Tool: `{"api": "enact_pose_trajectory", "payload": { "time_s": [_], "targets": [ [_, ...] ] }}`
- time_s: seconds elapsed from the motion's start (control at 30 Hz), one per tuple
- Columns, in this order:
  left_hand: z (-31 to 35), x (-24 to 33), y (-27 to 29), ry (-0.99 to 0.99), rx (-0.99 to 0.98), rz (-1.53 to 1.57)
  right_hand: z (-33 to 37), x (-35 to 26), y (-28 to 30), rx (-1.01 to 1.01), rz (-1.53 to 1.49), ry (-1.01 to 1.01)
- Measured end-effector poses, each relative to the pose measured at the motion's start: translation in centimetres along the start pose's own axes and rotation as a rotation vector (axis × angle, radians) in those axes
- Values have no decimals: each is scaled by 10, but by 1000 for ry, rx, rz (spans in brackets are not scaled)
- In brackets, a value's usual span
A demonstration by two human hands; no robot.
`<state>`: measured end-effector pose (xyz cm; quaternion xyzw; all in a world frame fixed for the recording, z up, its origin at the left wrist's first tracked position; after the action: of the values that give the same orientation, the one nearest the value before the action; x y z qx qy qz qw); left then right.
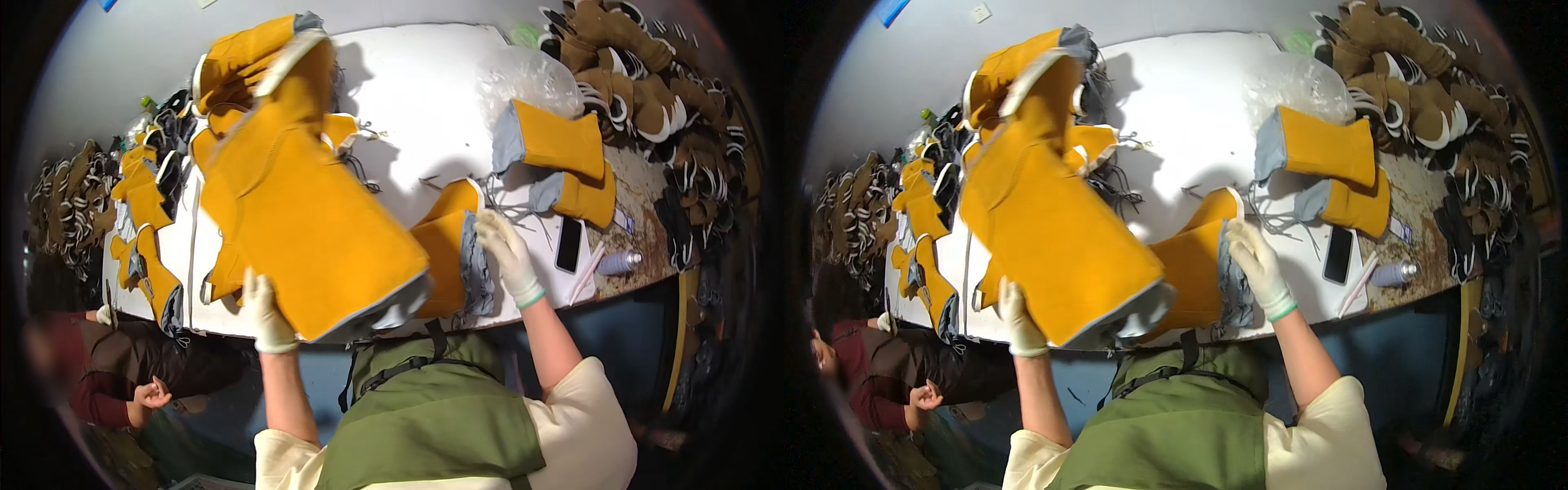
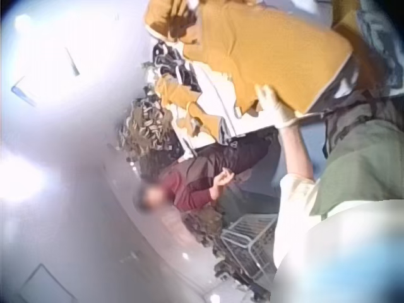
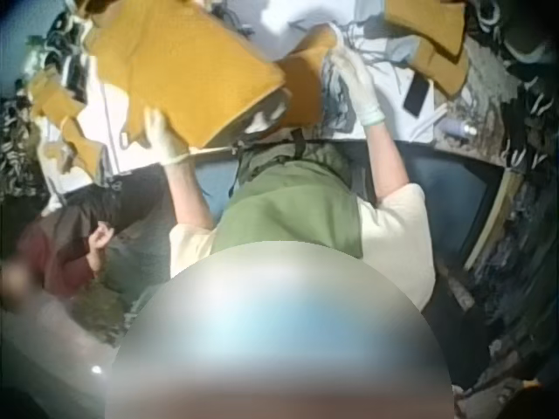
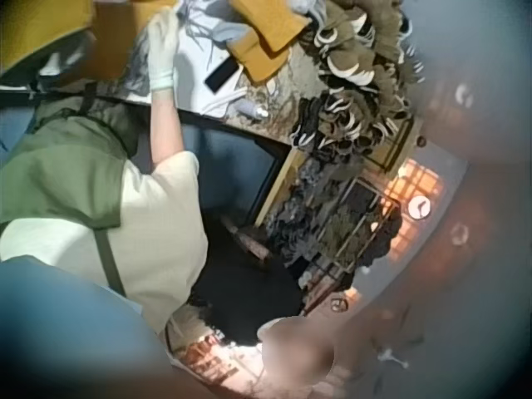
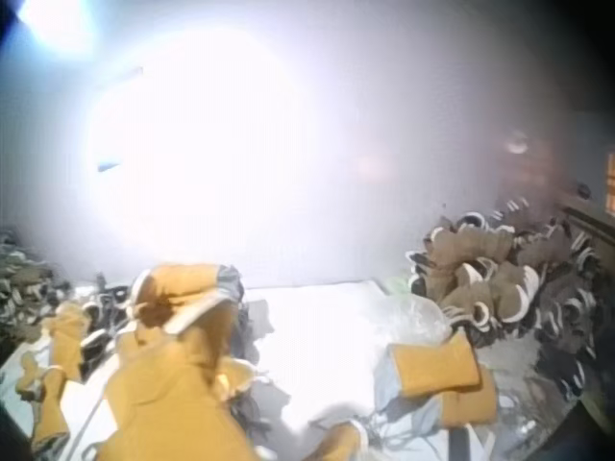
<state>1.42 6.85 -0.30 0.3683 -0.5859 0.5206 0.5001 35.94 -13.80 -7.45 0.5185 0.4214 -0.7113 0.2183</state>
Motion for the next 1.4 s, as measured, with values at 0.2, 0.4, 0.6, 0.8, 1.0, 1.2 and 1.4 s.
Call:
{"api": "enact_pose_trajectory", "payload": {
  "time_s": [0.2,0.4,0.6,0.8,1.0,1.2,1.4],
  "targets": [
    [2,-17,-49,33,-131,-30,3,-14,-46,-249,-199,57],
    [7,-19,-62,96,-210,-43,13,-16,-40,-238,-127,-15],
    [9,-17,-74,136,-324,-97,-12,-53,-51,-186,-114,50],
    [15,-15,-84,190,-493,-171,-38,-46,-73,-204,-387,6],
    [3,-12,-81,220,-620,-324,-31,-44,-88,-139,-372,49],
    [-22,26,-97,21,-643,-139,-26,-23,-90,-171,-344,34],
    [6,73,-118,-90,-594,-403,-24,-26,-92,-313,-468,34]
  ]
}}
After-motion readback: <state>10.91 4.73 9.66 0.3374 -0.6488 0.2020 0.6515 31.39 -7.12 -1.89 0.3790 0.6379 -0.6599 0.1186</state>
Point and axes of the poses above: each hand's wrist, its own z-axis away from the middle knuckle, its own y-axis out of the back of the hand, x = y × z, the point moved 7 cm from there along -z, towards the middle knuckle, and after that the axes turned 13 degrees about -z, right-handed, at the moved point
